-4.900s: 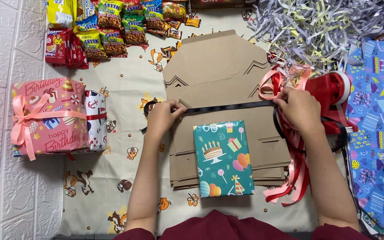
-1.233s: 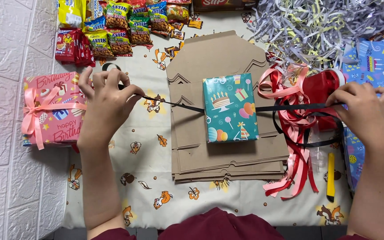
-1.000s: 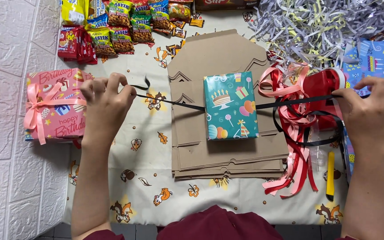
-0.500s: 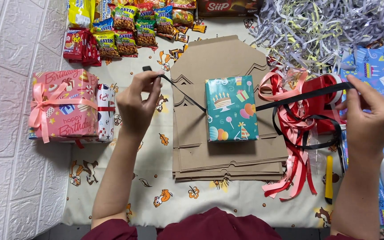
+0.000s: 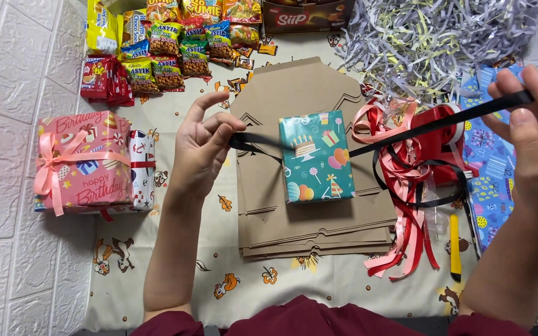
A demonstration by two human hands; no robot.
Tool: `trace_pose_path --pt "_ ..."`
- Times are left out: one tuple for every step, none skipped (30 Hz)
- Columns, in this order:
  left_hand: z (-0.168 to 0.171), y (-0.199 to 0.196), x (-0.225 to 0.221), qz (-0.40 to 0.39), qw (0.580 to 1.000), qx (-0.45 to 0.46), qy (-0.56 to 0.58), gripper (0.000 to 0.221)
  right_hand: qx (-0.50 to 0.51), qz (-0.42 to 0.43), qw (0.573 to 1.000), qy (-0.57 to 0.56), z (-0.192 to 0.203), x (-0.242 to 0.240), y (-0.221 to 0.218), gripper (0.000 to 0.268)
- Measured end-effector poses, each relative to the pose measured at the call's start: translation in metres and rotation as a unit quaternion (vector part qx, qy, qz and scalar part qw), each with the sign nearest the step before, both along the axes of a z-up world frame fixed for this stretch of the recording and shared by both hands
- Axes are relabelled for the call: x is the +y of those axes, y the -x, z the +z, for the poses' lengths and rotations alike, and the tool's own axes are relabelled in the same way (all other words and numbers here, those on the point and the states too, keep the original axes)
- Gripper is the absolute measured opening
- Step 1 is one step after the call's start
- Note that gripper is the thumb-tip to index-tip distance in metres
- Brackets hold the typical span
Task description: Wrapping a small gift box with decorative paper and finishing it by tying a black ribbon.
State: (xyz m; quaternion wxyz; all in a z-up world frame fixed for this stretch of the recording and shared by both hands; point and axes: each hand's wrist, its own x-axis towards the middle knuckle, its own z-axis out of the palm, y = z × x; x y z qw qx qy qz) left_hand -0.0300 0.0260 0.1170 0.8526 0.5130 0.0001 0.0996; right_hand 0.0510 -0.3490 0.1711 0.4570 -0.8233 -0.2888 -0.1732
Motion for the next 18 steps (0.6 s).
trace_pose_path --pt "0.009 -0.001 -0.002 -0.035 0.999 -0.002 0.016 0.066 0.047 0.028 0.998 -0.036 0.008 0.006 0.004 0.036" --pt "0.016 -0.004 -0.003 -0.036 0.999 -0.002 0.015 0.066 0.047 0.028 0.998 -0.036 0.005 0.01 0.001 0.036" --pt "0.023 -0.007 -0.005 -0.083 0.996 0.002 0.019 0.07 0.047 0.032 0.996 -0.075 0.003 0.014 -0.003 0.028" --pt "0.031 -0.01 -0.007 -0.13 0.991 0.007 0.022 0.073 0.047 0.037 0.992 -0.114 0.001 0.018 -0.006 0.02" --pt "0.031 -0.016 -0.009 -0.13 0.991 0.005 0.02 0.073 0.044 0.037 0.992 -0.115 0.01 0.031 -0.003 0.02" --pt "0.032 -0.022 -0.011 -0.14 0.99 0.001 0.023 0.069 0.039 0.078 0.988 -0.131 0.019 0.044 0.0 0.027" --pt "0.032 -0.027 -0.013 -0.15 0.988 -0.002 0.026 0.065 0.034 0.118 0.982 -0.146 0.027 0.056 0.004 0.039" --pt "0.033 -0.034 -0.016 -0.15 0.988 -0.004 0.025 0.065 0.032 0.119 0.981 -0.147 0.028 0.064 0.002 0.039" --pt "0.035 -0.04 -0.019 -0.138 0.989 -0.007 0.046 0.064 0.042 0.145 0.975 -0.163 0.029 0.071 0.001 0.05" --pt "0.037 -0.046 -0.023 -0.127 0.99 -0.011 0.067 0.062 0.052 0.171 0.968 -0.178 0.03 0.079 -0.001 0.062" --pt "0.037 -0.054 -0.028 -0.127 0.99 -0.013 0.065 0.062 0.05 0.171 0.967 -0.18 0.032 0.086 -0.002 0.062" --pt "0.037 -0.061 -0.033 -0.106 0.992 -0.03 0.061 0.055 0.057 0.17 0.97 -0.164 0.033 0.093 -0.004 0.043" --pt "0.037 -0.067 -0.038 -0.084 0.994 -0.045 0.057 0.048 0.065 0.169 0.972 -0.148 0.034 0.1 -0.004 0.028" --pt "0.035 -0.07 -0.045 -0.083 0.994 -0.046 0.056 0.048 0.064 0.171 0.972 -0.149 0.032 0.106 -0.007 0.028" --pt "0.034 -0.074 -0.053 -0.09 0.99 -0.096 0.047 0.043 0.071 0.187 0.965 -0.169 0.031 0.112 -0.011 0.017" --pt "0.033 -0.078 -0.06 -0.098 0.984 -0.146 0.037 0.039 0.079 0.203 0.958 -0.189 0.031 0.119 -0.015 0.008" --pt "0.037 -0.078 -0.065 -0.097 0.984 -0.148 0.037 0.039 0.077 0.204 0.958 -0.188 0.033 0.121 -0.017 0.008" --pt "0.04 -0.078 -0.069 -0.086 0.987 -0.139 0.001 0.042 0.053 0.217 0.962 -0.158 0.035 0.122 -0.019 0.007"
